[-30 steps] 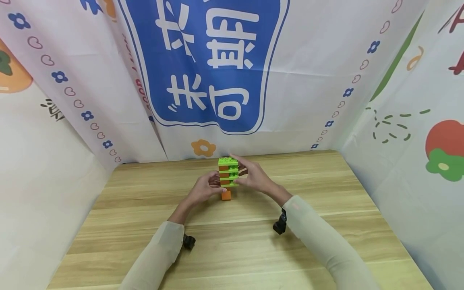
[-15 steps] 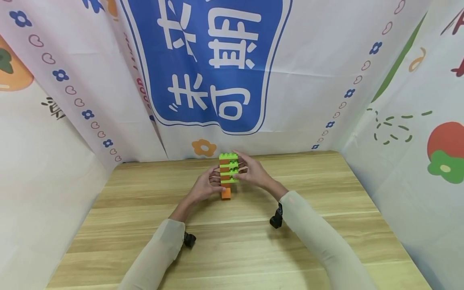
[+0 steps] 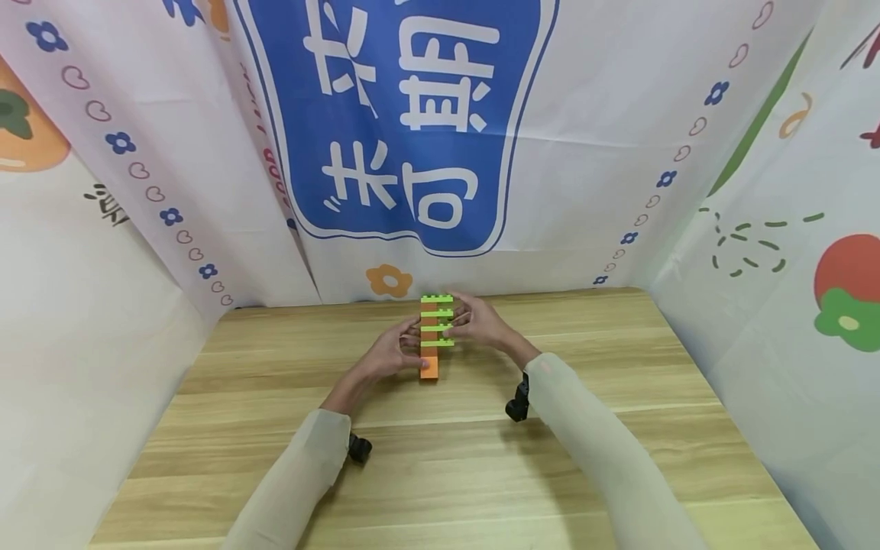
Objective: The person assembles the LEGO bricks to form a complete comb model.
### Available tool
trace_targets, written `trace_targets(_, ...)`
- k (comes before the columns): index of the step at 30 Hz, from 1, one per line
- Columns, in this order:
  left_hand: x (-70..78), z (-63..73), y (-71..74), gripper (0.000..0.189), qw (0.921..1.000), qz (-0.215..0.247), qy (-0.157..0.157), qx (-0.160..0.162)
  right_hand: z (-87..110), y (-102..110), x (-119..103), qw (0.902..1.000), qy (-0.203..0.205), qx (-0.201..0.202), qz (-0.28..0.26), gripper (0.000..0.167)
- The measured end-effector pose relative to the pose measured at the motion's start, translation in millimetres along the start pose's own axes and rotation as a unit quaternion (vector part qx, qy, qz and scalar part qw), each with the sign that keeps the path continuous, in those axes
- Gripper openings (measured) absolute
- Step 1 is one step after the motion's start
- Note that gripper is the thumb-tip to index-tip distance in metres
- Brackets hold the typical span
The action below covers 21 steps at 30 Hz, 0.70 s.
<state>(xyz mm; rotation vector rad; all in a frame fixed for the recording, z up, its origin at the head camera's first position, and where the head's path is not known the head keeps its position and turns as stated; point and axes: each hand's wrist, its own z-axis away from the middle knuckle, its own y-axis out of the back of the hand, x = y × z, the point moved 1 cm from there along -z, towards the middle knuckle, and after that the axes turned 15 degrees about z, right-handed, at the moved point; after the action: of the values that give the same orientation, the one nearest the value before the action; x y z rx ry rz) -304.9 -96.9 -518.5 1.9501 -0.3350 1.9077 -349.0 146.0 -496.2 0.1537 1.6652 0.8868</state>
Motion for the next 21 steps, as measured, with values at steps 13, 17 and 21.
trace_targets(13,0.9,-0.9,2.1,0.091,0.9972,0.041,0.058,-0.023,-3.2,-5.7,13.6,0.9977,-0.058,-0.034,-0.002,0.087)
trace_targets(17,-0.4,-1.5,2.8,0.089,0.9964,0.048,0.065,-0.028,-6.1,-6.9,14.7,0.9965,-0.070,-0.044,-0.013,0.083)
trace_targets(21,-0.5,-1.6,3.0,0.089,0.9953,0.054,0.075,-0.028,-8.9,-7.9,14.8,0.9949,-0.084,-0.052,-0.022,0.079)
